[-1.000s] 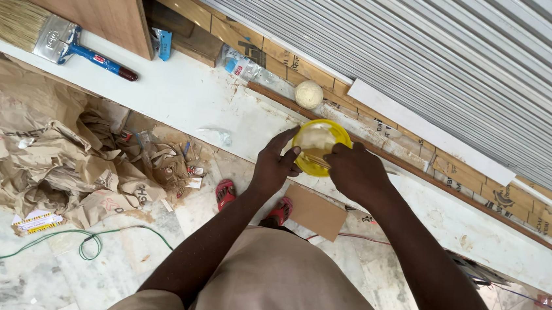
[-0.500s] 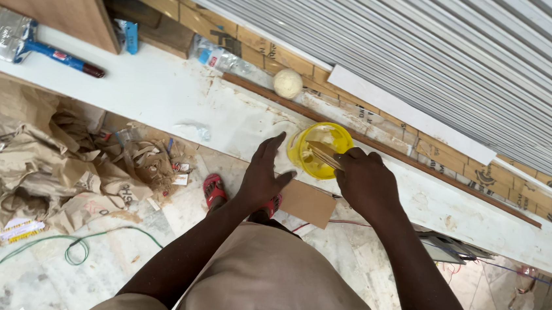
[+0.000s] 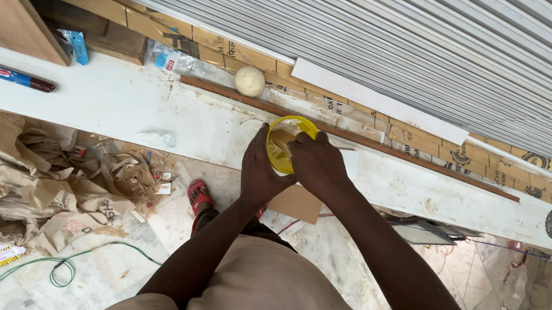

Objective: The person mixes a white paste in a yellow container using a wooden stick. They then apply the paste to a white rectangular object and wipe off excess onto a paper bag. The person repeats the application and wiping process.

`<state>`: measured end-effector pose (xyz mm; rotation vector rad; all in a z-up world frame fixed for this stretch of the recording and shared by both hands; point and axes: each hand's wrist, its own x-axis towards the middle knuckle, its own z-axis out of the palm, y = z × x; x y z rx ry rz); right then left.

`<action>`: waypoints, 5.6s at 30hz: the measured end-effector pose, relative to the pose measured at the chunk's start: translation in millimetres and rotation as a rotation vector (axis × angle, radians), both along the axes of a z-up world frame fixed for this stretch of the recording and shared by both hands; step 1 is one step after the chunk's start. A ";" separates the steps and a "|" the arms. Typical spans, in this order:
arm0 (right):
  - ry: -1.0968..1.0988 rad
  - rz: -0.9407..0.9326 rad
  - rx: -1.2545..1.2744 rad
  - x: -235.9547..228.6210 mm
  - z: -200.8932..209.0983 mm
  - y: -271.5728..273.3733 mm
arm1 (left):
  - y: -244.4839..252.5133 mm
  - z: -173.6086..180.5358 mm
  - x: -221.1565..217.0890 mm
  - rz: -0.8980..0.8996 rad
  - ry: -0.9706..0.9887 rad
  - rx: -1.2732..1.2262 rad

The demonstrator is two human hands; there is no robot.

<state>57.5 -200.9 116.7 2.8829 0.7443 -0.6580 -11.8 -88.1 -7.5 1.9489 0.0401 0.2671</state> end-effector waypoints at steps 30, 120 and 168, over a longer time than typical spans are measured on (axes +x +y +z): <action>0.111 0.119 0.128 7.8 33.4 6.5 | 82.2 11.6 29.4 -0.228 -0.246 0.184; 1.196 -1.565 1.131 -56.0 -70.2 -56.9 | 62.3 -18.3 -15.2 -0.109 -0.311 0.332; 0.834 -0.958 1.256 -13.6 47.7 -121.7 | 92.8 -29.2 0.1 0.089 0.018 -0.221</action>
